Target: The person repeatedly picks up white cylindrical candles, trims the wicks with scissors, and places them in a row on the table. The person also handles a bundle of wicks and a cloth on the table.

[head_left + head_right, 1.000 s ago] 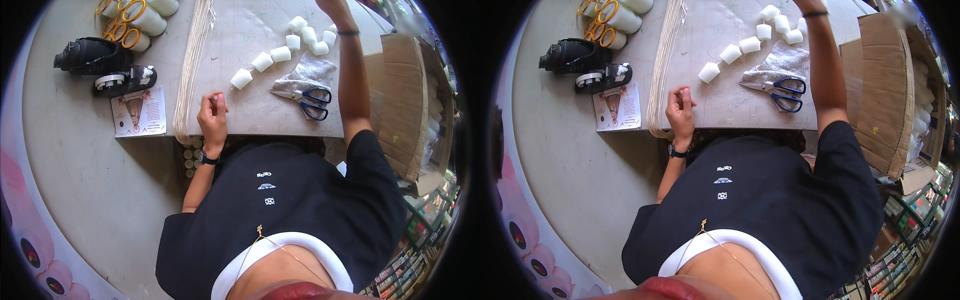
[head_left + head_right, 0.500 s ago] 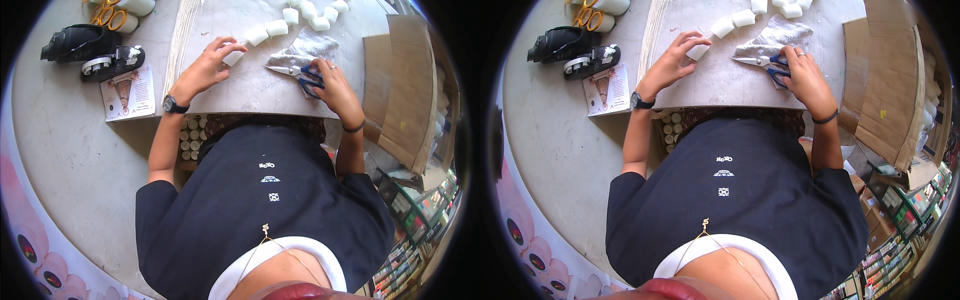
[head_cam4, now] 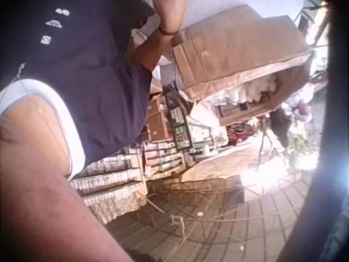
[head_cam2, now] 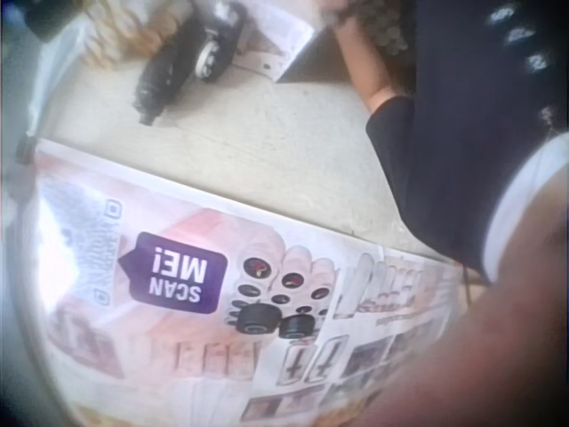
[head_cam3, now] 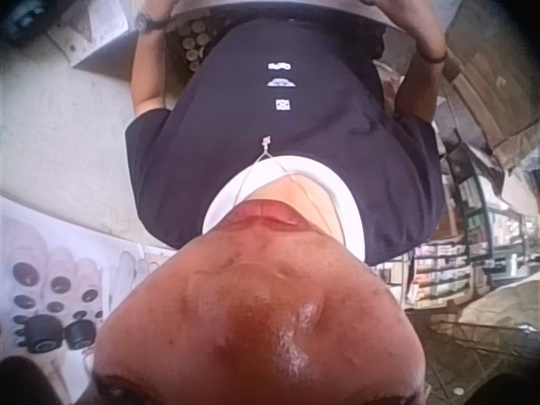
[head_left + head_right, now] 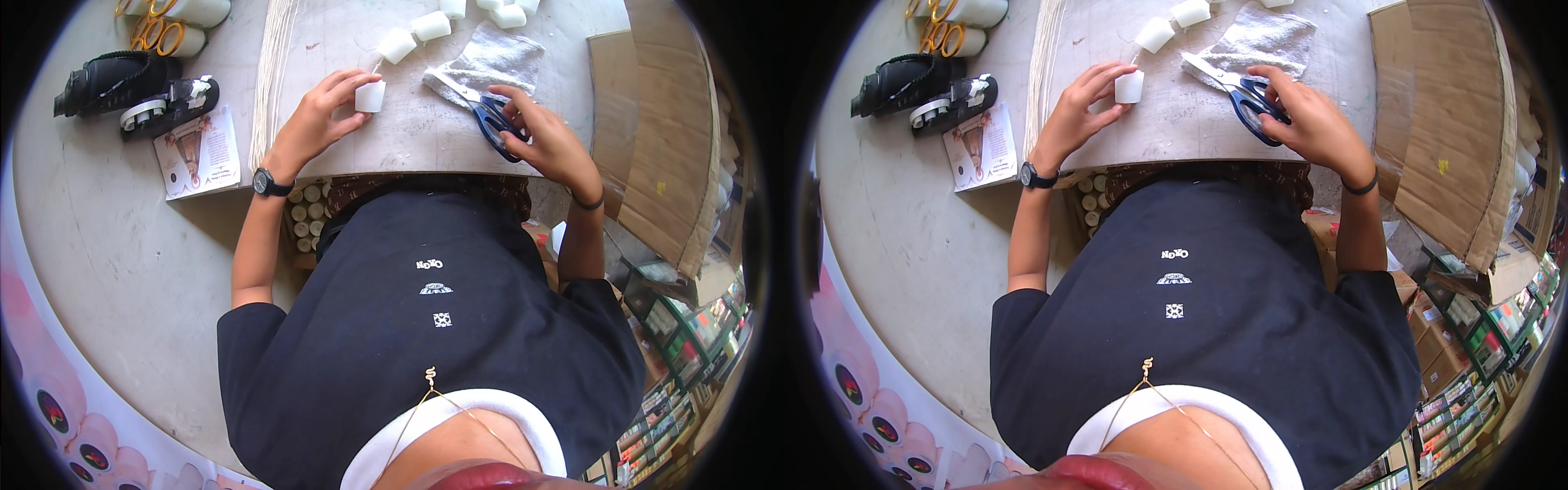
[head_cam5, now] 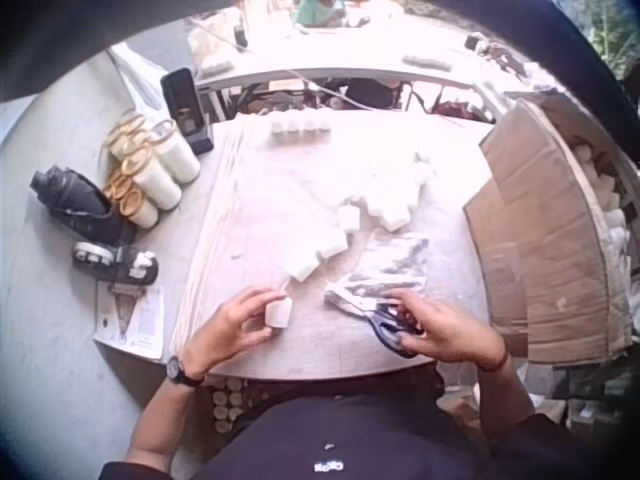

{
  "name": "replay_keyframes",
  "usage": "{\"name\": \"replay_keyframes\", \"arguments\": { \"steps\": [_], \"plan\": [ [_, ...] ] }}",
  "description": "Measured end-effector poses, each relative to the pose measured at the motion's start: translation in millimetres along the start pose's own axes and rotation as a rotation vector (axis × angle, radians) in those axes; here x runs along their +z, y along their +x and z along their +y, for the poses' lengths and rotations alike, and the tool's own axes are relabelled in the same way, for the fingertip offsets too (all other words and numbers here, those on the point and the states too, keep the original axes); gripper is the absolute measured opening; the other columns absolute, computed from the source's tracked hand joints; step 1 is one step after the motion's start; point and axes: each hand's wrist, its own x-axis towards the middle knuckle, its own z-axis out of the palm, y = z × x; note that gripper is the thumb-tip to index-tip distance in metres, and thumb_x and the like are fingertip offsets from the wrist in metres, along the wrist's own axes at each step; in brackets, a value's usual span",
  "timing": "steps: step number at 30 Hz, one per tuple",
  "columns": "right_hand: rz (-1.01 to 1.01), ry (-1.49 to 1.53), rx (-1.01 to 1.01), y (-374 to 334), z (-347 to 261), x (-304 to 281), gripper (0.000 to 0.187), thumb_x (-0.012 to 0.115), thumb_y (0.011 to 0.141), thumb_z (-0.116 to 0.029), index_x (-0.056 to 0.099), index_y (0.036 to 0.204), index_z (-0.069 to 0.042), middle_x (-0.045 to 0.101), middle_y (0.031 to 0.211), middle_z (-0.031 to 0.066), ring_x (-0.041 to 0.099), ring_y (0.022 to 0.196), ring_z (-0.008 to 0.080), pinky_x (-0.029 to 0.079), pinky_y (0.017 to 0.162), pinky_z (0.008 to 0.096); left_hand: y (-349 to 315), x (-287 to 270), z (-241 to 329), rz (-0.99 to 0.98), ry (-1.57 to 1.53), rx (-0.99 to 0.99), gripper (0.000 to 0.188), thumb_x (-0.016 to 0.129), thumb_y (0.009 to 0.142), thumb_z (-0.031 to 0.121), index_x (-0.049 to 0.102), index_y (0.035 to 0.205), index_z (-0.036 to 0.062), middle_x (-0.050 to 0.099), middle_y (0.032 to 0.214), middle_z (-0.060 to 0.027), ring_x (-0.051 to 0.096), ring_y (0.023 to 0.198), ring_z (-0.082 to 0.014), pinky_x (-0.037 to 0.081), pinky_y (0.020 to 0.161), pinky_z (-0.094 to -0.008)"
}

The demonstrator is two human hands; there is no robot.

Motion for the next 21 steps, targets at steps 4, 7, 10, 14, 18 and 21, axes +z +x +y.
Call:
{"name": "replay_keyframes", "arguments": {
  "steps": [4, 7, 10, 14, 18, 21],
  "plan": [
    [-0.075, 0.470, -0.048, 5.6, 15.6, 10.0, 0.044, 0.069, 0.091, -0.020, 0.052, 0.131, -0.010, 0.062, 0.090, 0.0085, 0.060, 0.078, 0.0122, 0.049, 0.067, 0.0258, 4.0, -2.1, -6.3, 0.013, 0.136, 0.119, 0.056, 0.074, 0.078, -0.001, 0.061, 0.132, 0.0108, 0.062, 0.125, -0.0112, 0.064, 0.110, -0.0263, 0.058, 0.095, -0.0365],
    [-0.173, 0.409, 0.083, 16.9, 4.9, 11.7, 0.039, 0.072, 0.091, -0.017, 0.055, 0.123, -0.004, 0.057, 0.085, 0.0015, 0.056, 0.066, 0.0080, 0.044, 0.058, 0.0222, 7.4, -3.3, -8.2, 0.005, 0.188, 0.159, 0.055, 0.076, 0.077, 0.001, 0.062, 0.129, 0.0102, 0.064, 0.120, -0.0105, 0.066, 0.104, -0.0261, 0.058, 0.092, -0.0358],
    [-0.328, 0.307, 0.267, 30.7, -17.6, 10.1, 0.044, 0.076, 0.089, -0.036, 0.059, 0.112, -0.002, 0.054, 0.070, -0.0014, 0.052, 0.052, 0.0058, 0.038, 0.046, 0.0219, 9.5, -6.8, -12.5, -0.040, 0.143, 0.142, 0.056, 0.076, 0.076, 0.001, 0.062, 0.130, 0.0108, 0.064, 0.117, -0.0099, 0.066, 0.102, -0.0263, 0.057, 0.091, -0.0360],
    [-0.236, 0.387, 0.196, 48.0, -5.2, 31.1, 0.068, 0.068, 0.084, -0.066, 0.070, 0.099, 0.000, 0.053, 0.055, 0.0005, 0.052, 0.045, 0.0081, 0.036, 0.042, 0.0229, 13.4, -10.9, -10.3, -0.058, 0.205, 0.218, 0.060, 0.077, 0.075, 0.003, 0.060, 0.132, 0.0126, 0.064, 0.113, -0.0102, 0.065, 0.098, -0.0282, 0.057, 0.087, -0.0372],
    [-0.342, 0.362, 0.212, 63.9, -8.4, 28.4, 0.063, 0.062, 0.088, -0.066, 0.065, 0.086, -0.003, 0.050, 0.058, -0.0036, 0.052, 0.045, 0.0058, 0.039, 0.041, 0.0204, 15.4, -11.9, -17.0, -0.068, 0.262, 0.278, 0.064, 0.077, 0.075, 0.004, 0.057, 0.135, 0.0141, 0.064, 0.114, -0.0103, 0.065, 0.098, -0.0295, 0.057, 0.086, -0.0381],
    [-0.364, 0.374, 0.212, 74.1, -9.5, 28.6, 0.068, 0.063, 0.085, -0.070, 0.066, 0.086, -0.003, 0.050, 0.059, -0.0038, 0.053, 0.046, 0.0060, 0.040, 0.041, 0.0201, 15.7, -11.4, -21.3, -0.085, 0.280, 0.302, 0.066, 0.078, 0.074, 0.005, 0.056, 0.136, 0.0148, 0.064, 0.115, -0.0101, 0.065, 0.099, -0.0300, 0.057, 0.087, -0.0386]
  ]
}}
